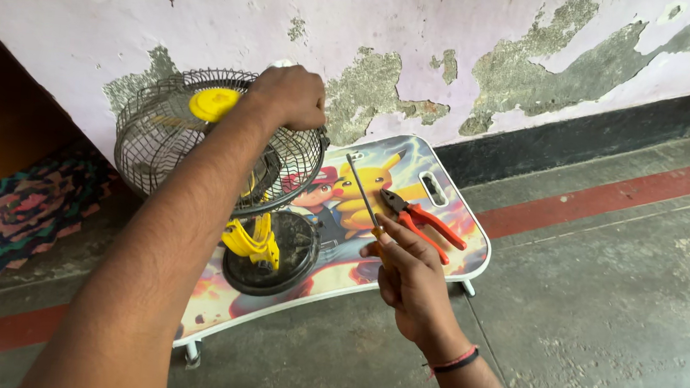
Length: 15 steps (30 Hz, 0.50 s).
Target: The person disassembles a yellow electric fan by removing the front grille, unscrewing the central nut, and detaching the fan blades. The person uses a screwdriver and pliers to loosen fasteners and separate components.
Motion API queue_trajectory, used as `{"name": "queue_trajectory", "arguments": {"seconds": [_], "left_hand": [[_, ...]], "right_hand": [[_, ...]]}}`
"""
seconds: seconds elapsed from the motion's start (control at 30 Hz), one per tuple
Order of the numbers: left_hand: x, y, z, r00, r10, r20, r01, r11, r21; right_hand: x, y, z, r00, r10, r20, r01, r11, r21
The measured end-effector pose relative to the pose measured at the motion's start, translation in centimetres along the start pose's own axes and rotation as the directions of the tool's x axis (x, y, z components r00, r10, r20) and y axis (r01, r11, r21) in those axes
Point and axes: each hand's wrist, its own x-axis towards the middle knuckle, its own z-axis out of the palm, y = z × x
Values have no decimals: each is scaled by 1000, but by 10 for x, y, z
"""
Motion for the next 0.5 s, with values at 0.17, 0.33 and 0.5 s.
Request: {"name": "queue_trajectory", "arguments": {"seconds": [0.17,0.33,0.5], "left_hand": [[-2,0,-4,999,34,-4,-34,999,9],[0,-1,-3,999,27,35,-26,999,-33],[1,-5,1,999,35,-23,-37,993,-112]], "right_hand": [[-1,8,-7,997,-33,70,29,998,60],[0,4,-4,995,3,96,-13,994,104],[0,-1,-6,990,44,132,-66,983,171]]}}
